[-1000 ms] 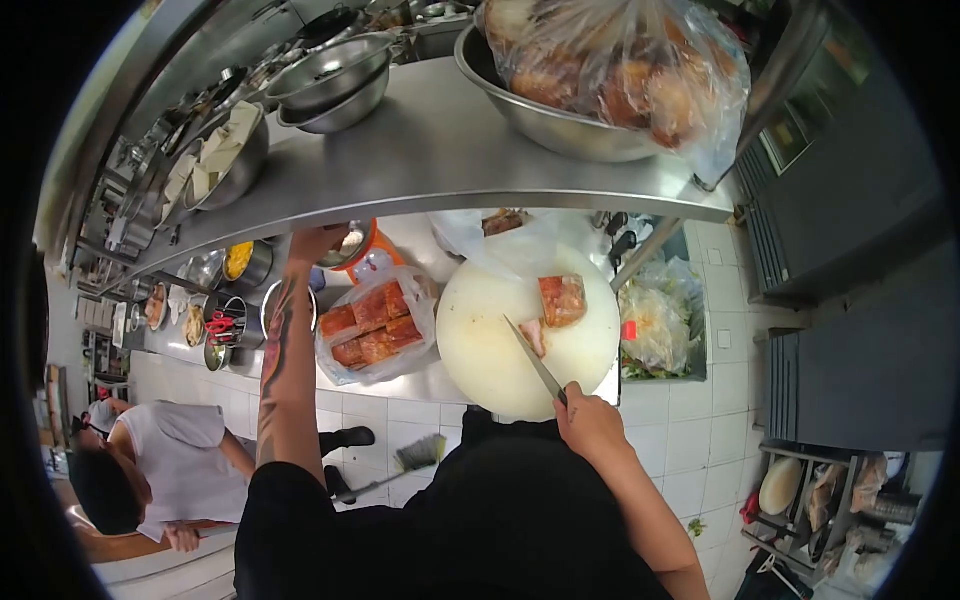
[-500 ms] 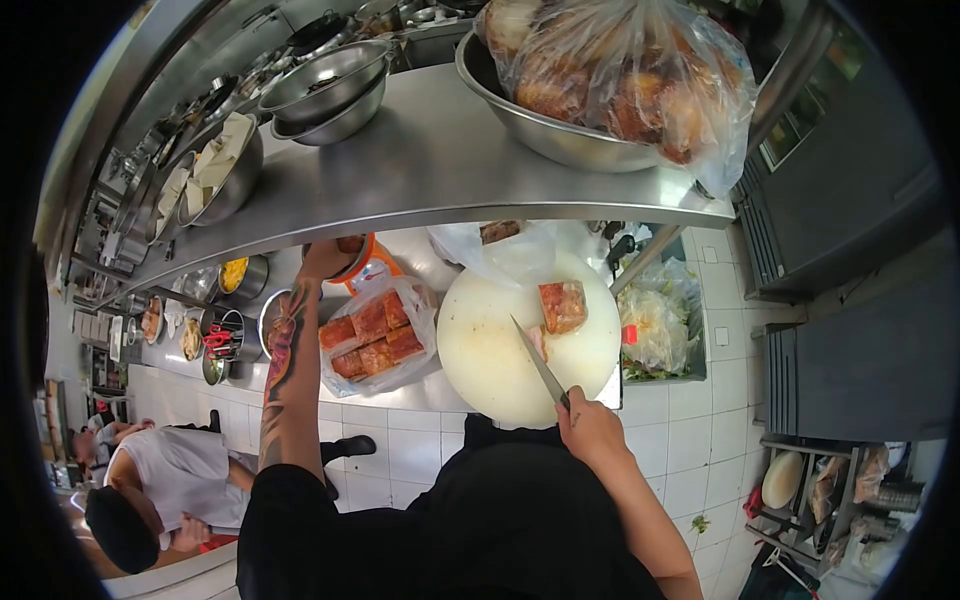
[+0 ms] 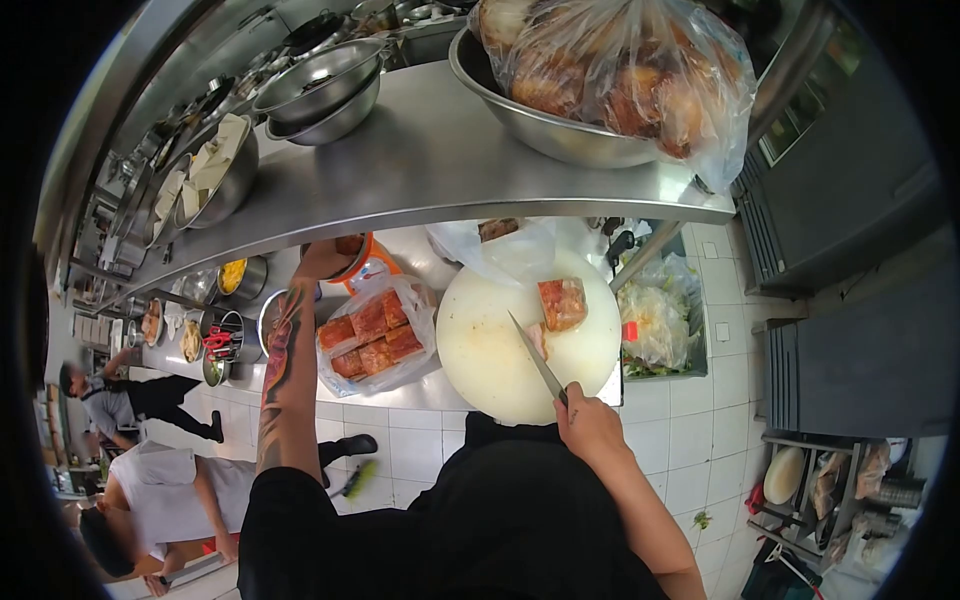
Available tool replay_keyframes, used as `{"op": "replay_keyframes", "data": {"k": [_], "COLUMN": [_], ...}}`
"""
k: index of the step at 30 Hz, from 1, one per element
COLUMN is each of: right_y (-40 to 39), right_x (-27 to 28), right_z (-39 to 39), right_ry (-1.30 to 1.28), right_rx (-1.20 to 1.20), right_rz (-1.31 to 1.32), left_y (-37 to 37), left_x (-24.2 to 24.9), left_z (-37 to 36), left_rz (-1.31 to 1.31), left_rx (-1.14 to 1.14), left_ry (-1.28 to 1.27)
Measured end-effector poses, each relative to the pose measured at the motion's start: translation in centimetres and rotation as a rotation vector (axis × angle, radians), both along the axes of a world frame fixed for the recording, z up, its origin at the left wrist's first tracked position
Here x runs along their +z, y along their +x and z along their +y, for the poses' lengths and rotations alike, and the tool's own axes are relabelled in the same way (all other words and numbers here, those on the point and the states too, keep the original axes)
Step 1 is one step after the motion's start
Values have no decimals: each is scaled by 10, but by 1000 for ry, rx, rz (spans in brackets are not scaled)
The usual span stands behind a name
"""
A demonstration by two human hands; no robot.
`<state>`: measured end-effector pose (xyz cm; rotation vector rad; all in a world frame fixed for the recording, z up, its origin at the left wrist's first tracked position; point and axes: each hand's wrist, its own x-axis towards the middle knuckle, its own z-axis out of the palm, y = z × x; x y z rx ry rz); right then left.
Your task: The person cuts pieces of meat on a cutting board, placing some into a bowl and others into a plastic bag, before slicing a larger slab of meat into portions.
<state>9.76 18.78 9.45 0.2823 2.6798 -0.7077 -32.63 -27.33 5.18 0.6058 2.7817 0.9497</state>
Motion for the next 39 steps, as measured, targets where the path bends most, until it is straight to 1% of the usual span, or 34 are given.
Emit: {"op": "replay_keyframes", "data": {"k": [1,2,4,5,7,8,9,10,12,14,16,17,19,20,22,23,25,26,27,28,29,31,32,34,35,37,38,39], "right_y": [0,-1,-1,-1,-1,-1,-2,-1,1,-5,-9,-9,-10,-10,-8,-8,-8,-8,-7,-7,-7,-7,-6,-5,-4,-3,-3,-2], "right_x": [1,2,2,2,4,5,4,2,-3,-3,2,-2,-3,-3,-6,-5,-2,-2,-2,-2,-4,-8,-11,-14,-14,-13,-14,-16], "right_z": [0,-1,0,0,0,1,2,3,5,6,7,9,11,12,14,15,15,15,15,15,15,14,14,11,9,6,5,4], "right_ry": [1,0,1,3,-7,-12,-15,-21,-26,-21,-23,-33,-54,-54,-72,-74,-95,-100,-109,-116,-118,-143,-142,-206,-205,-238,-237,-240], "right_rx": [11,23,20,16,10,5,-2,4,1,27,9,26,57,52,56,57,38,42,36,28,26,28,21,14,14,-2,-1,10], "right_rz": [7,15,8,0,-7,-19,-18,8,22,38,-3,9,-6,-6,15,12,-10,-12,-14,-15,-14,-4,-4,50,49,82,82,95], "left_y": [0,1,-2,4,21,42,74,102,141,189,210,224,245,247,252,253,250,245,239,234,232,229,227,226,221,210,206,204], "left_x": [-1,1,-4,9,45,64,80,86,76,84,50,41,32,35,48,44,27,15,2,-1,-3,2,6,22,17,-1,-7,-6], "left_z": [1,-1,-12,-8,-3,9,28,46,80,134,174,197,231,234,238,232,212,207,204,205,206,215,219,226,225,217,213,211], "left_rz": [181,183,180,184,-279,-275,-200,-128,-272,-235,-27,-32,-88,-88,-170,-173,222,218,275,333,333,130,132,-21,-21,-318,-318,-413], "left_rx": [-32,-31,84,82,197,192,231,267,54,-163,-333,-351,-149,-154,-139,-138,-304,-301,-433,-566,-568,-514,-520,-388,-388,-365,-364,-350], "left_ry": [-109,-111,-184,-186,60,58,224,388,496,253,-61,-55,-341,-340,-383,-385,-385,-390,-298,-203,-205,-226,-223,-183,-182,111,112,141]}}
